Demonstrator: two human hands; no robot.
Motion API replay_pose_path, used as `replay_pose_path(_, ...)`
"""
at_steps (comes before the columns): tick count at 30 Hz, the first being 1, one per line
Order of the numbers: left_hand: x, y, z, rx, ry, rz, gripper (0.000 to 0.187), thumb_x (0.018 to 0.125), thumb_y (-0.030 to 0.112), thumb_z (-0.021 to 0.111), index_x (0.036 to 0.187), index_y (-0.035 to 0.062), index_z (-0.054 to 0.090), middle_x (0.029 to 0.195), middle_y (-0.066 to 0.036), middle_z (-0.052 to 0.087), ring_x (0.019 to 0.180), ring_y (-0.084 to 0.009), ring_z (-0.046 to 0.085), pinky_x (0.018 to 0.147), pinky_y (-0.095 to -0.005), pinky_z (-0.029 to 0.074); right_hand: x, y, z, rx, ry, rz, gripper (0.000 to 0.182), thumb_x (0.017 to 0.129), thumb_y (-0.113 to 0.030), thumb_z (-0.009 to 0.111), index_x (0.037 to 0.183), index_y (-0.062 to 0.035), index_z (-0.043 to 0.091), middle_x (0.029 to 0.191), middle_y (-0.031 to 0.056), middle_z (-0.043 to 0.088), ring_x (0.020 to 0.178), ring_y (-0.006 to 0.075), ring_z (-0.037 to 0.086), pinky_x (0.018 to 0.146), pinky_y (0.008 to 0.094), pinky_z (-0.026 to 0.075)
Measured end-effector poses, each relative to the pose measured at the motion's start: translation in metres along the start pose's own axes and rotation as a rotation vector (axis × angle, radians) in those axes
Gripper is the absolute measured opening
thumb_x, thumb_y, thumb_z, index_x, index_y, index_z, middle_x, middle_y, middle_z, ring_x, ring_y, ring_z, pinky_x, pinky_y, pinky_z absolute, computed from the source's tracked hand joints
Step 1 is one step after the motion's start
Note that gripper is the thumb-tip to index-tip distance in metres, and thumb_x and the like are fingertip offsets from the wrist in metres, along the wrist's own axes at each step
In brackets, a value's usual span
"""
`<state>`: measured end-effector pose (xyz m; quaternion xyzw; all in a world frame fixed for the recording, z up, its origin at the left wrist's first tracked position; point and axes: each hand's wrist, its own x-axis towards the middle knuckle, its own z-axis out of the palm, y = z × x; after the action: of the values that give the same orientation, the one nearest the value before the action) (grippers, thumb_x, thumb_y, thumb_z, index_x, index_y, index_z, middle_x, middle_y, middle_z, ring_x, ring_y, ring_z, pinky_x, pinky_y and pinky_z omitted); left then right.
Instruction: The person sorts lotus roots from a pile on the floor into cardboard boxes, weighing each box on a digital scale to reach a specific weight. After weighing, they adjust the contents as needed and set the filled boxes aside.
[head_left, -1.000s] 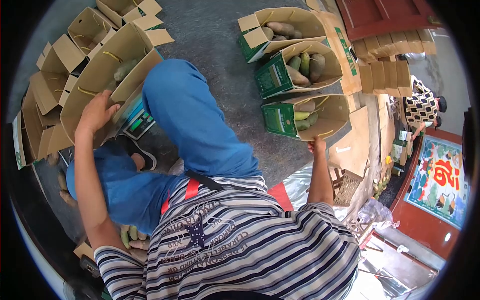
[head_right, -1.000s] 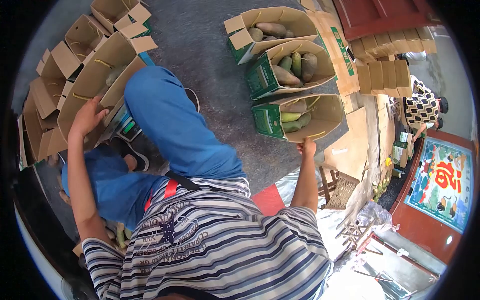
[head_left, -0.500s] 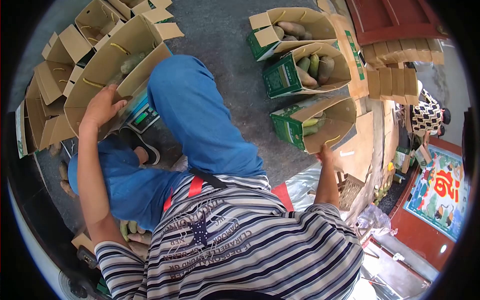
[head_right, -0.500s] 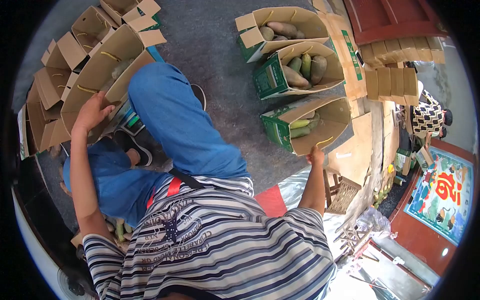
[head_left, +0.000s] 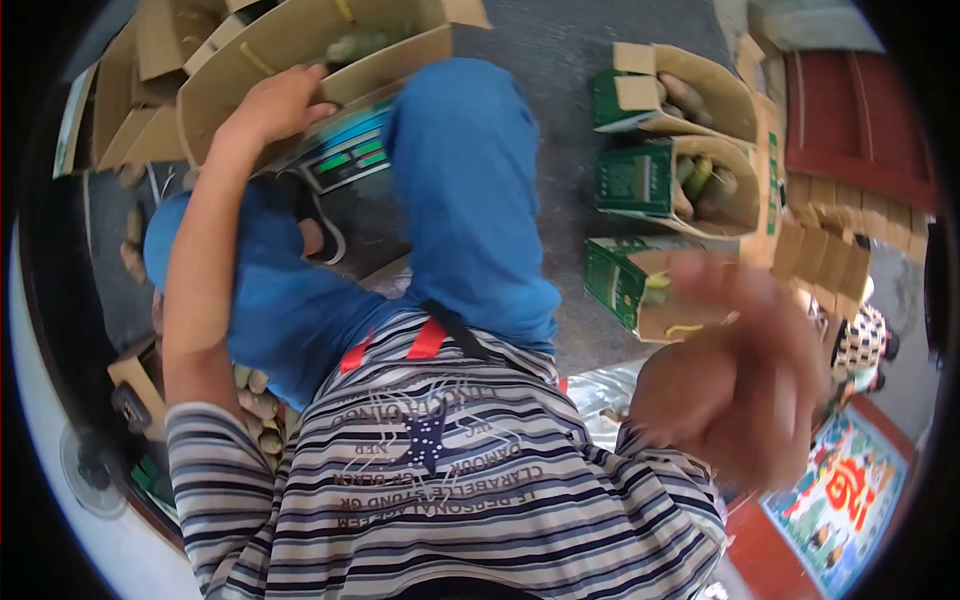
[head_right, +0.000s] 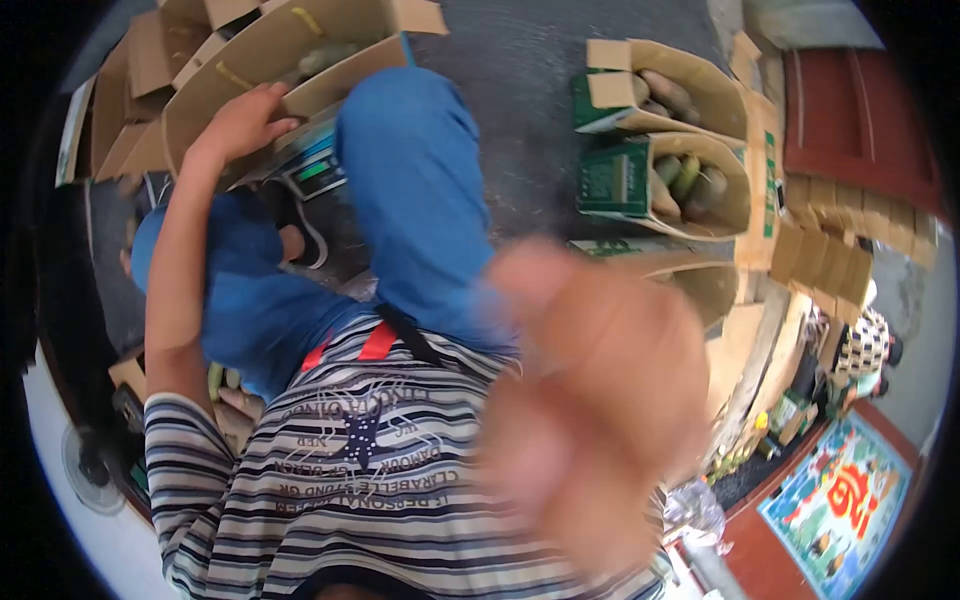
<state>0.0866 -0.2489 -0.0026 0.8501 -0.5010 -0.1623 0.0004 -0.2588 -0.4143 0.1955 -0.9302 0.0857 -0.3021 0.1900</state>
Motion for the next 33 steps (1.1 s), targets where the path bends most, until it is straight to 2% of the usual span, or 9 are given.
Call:
replay_pose_path(5, -0.007, 0.002, -0.011, 0.013, -0.051, -0.070, 0.046, 0.085, 0.033, 0.062, 0.118, 0.0053, 0.048, 0.107, -0.019, 0.057, 0.103, -0.0367, 0.056, 0.086, -0.0447, 0.046, 0.015, -0.054, 0.001, 0.395, -0.285, -0.173, 0.023, 0.091, -0.009, 0.049, 0.108, 0.0043, 0.055, 0.096, 0.0180, 0.064, 0.079, 0.0217, 0.063, 0.073, 0.0306, 0.050)
replay_pose_path(12, -0.012, -0.005, -0.018, 0.089, -0.005, -0.108, 0.048, 0.085, 0.034, 0.062, 0.121, 0.0055, 0.047, 0.109, -0.020, 0.057, 0.100, -0.0379, 0.057, 0.085, -0.0452, 0.047, 0.028, -0.070, 0.017, 0.537, -0.378, -0.166, 0.019, 0.086, -0.007, 0.055, 0.102, 0.0014, 0.056, 0.093, 0.0165, 0.064, 0.073, 0.0224, 0.061, 0.068, 0.0335, 0.049)
replay_pose_path(17, -0.028, -0.006, -0.025, 0.047, 0.070, -0.080, 0.049, 0.086, 0.035, 0.060, 0.124, 0.0053, 0.047, 0.110, -0.020, 0.058, 0.103, -0.0373, 0.057, 0.086, -0.0448, 0.046, 0.040, -0.076, 0.020, 0.512, -0.357, -0.137, 0.017, 0.082, -0.006, 0.059, 0.098, -0.0007, 0.057, 0.090, 0.0155, 0.064, 0.068, 0.0228, 0.060, 0.065, 0.0356, 0.049)
replay_pose_path(21, -0.031, -0.019, -0.023, 0.065, 0.134, -0.123, 0.049, 0.088, 0.037, 0.058, 0.124, 0.0046, 0.048, 0.111, -0.020, 0.058, 0.105, -0.0371, 0.056, 0.087, -0.0445, 0.046, 0.048, -0.060, 0.058, 0.303, -0.212, -0.062, 0.017, 0.079, -0.005, 0.062, 0.095, -0.0023, 0.058, 0.088, 0.0146, 0.064, 0.065, 0.0232, 0.059, 0.063, 0.0373, 0.048)
replay_pose_path(23, -0.035, -0.027, -0.028, 0.065, 0.170, -0.149, 0.048, 0.088, 0.037, 0.058, 0.123, 0.0039, 0.049, 0.112, -0.020, 0.058, 0.106, -0.0371, 0.056, 0.087, -0.0444, 0.046, 0.049, -0.022, 0.095, 0.210, -0.097, -0.208, 0.010, 0.081, 0.001, 0.058, 0.091, -0.0001, 0.057, 0.081, 0.0134, 0.064, 0.068, 0.0231, 0.061, 0.063, 0.0340, 0.049)
replay_pose_path(26, -0.044, -0.017, -0.077, -0.128, -0.052, -0.451, 0.061, 0.084, 0.033, 0.061, 0.130, -0.0016, 0.040, 0.128, -0.027, 0.045, 0.121, -0.0397, 0.043, 0.102, -0.0433, 0.035, 0.054, 0.029, 0.123, 0.187, -0.096, -0.153, 0.010, 0.087, 0.004, 0.051, 0.095, 0.0020, 0.058, 0.081, 0.0106, 0.063, 0.068, 0.0148, 0.061, 0.063, 0.0258, 0.049)
replay_pose_path(29, -0.048, -0.105, -0.025, 0.062, 0.369, -0.394, 0.051, 0.088, 0.038, 0.058, 0.124, 0.0032, 0.048, 0.115, -0.022, 0.056, 0.108, -0.0365, 0.055, 0.087, -0.0449, 0.046, 0.069, 0.054, 0.130, 0.325, -0.192, 0.203, 0.011, 0.091, -0.009, 0.054, 0.095, -0.0003, 0.059, 0.081, 0.0068, 0.063, 0.070, 0.0109, 0.061, 0.065, 0.0239, 0.049)
replay_pose_path(30, -0.052, -0.120, -0.021, 0.082, 0.374, -0.453, 0.049, 0.087, 0.039, 0.058, 0.120, 0.0025, 0.051, 0.111, -0.023, 0.058, 0.104, -0.0370, 0.056, 0.085, -0.0451, 0.047, 0.079, 0.064, 0.134, 0.404, -0.228, 0.330, 0.013, 0.092, -0.014, 0.055, 0.094, -0.0015, 0.059, 0.079, 0.0058, 0.063, 0.068, 0.0113, 0.061, 0.063, 0.0243, 0.048)
replay_pose_path(33, -0.064, -0.149, -0.011, 0.103, 0.311, -0.608, 0.046, 0.085, 0.042, 0.060, 0.104, 0.0005, 0.060, 0.095, -0.023, 0.062, 0.089, -0.0368, 0.061, 0.077, -0.0450, 0.049, 0.115, 0.112, 0.158, 0.279, -0.412, 0.293, 0.032, 0.093, -0.032, 0.053, 0.089, -0.0016, 0.060, 0.074, 0.0065, 0.063, 0.069, 0.0117, 0.061, 0.062, 0.0265, 0.046)
